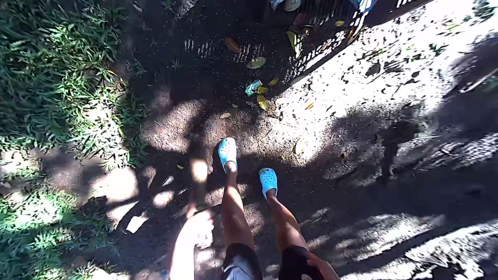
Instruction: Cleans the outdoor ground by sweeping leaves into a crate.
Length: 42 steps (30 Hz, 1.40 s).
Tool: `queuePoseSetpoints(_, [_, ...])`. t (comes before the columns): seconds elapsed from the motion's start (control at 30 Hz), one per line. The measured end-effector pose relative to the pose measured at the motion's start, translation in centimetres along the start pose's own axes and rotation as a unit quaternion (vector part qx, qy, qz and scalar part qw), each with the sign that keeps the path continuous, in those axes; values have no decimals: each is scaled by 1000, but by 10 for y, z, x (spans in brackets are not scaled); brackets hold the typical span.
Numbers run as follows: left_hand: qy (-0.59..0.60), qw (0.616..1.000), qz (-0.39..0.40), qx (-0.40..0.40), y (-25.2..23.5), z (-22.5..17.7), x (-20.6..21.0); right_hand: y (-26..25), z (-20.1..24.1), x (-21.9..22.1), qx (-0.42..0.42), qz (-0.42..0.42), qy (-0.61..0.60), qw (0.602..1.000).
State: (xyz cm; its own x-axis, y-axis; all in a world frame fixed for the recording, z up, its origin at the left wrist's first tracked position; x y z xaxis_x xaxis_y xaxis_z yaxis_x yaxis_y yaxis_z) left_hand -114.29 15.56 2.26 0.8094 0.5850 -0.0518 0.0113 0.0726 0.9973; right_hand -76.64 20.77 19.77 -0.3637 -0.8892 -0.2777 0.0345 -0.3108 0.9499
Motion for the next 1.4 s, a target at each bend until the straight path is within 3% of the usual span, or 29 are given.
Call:
queuePoseSetpoints(0.07, [22, 996, -81, -23, -26, 40, -64, -5, 2, 5, -8, -7, 27, 1000])
queuePoseSetpoints(0.13, [84, 993, -87, -4, -76, 64, -97, -11, 8, 8, -10, -5, 41, 999])
queuePoseSetpoints(0.2, [144, 986, -85, -7, -126, 41, -70, -16, 12, 9, -10, 2, 50, 999])
queuePoseSetpoints(0.27, [92, 993, -64, 33, -146, 4, -6, -17, 15, 8, -4, 6, 42, 999])
queuePoseSetpoints(0.33, [-11, 998, -10, 61, -128, -11, 45, -9, 21, 6, 21, 4, 15, 1000])
queuePoseSetpoints(0.4, [-123, 989, 53, 64, -77, -15, 58, -2, 30, 3, 45, 6, -16, 999])
queuePoseSetpoints(0.5, [-144, 984, 78, 70, -18, -34, 30, 5, 42, 2, 62, 11, -49, 997])
queuePoseSetpoints(0.6, [-133, 986, 21, 99, -55, -67, 7, 6, 49, 0, 43, -4, -28, 999])
queuePoseSetpoints(0.67, [-100, 987, 13, 126, -94, -93, 53, 7, 49, -4, 21, -38, 0, 999])
queuePoseSetpoints(0.73, [-136, 986, 8, 100, -119, -128, 142, 2, 55, -10, 9, -77, -15, 997])
queuePoseSetpoints(0.8, [-124, 989, 9, 84, -146, -130, 228, 0, 74, -26, 37, -77, -76, 993])
queuePoseSetpoints(0.87, [-155, 981, 61, 97, -131, -116, 260, 6, 104, -53, 94, -38, -147, 984])
queuePoseSetpoints(0.97, [-207, 960, 120, 143, -49, -139, 221, -4, 97, -56, -7, -127, -135, 983])
queuePoseSetpoints(1.0, [-175, 967, 150, 111, -31, -157, 198, -12, 121, -80, 39, -81, -130, 987])
queuePoseSetpoints(1.03, [-171, 969, 150, 91, -20, -183, 175, -27, 159, -121, 150, 50, -154, 975])
queuePoseSetpoints(1.07, [-210, 967, 105, 98, -18, -218, 156, -41, 179, -143, 216, 88, -199, 952])
queuePoseSetpoints(1.1, [-271, 955, 43, 116, -25, -256, 143, -52, 179, -146, 223, 83, -234, 943])
queuePoseSetpoints(1.17, [-328, 927, -37, 177, -71, -329, 132, -68, 157, -136, 169, 60, -256, 950])
queuePoseSetpoints(1.27, [-282, 929, -39, 236, -146, -398, 192, -82, 105, -98, 77, -51, -247, 965])
queuePoseSetpoints(1.33, [-302, 928, -22, 219, -165, -390, 275, -80, 59, -59, 32, -138, -273, 951])
queuePoseSetpoints(1.4, [-372, 906, 32, 197, -163, -357, 333, -75, 45, -60, 46, -131, -339, 931])
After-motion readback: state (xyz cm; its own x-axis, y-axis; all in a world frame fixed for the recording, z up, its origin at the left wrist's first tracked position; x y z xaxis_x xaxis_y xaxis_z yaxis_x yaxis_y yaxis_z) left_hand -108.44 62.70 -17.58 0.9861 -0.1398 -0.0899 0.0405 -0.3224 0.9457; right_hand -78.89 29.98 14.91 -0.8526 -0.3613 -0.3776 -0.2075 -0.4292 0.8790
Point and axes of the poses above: each hand's wrist, its own y-axis away from the middle knuckle, its own x-axis out of the palm, z = x × y, the point moved 1 cm from there along -y, towards the middle knuckle, and after that the axes turned 6 degrees about y, right-handed, at the moved point
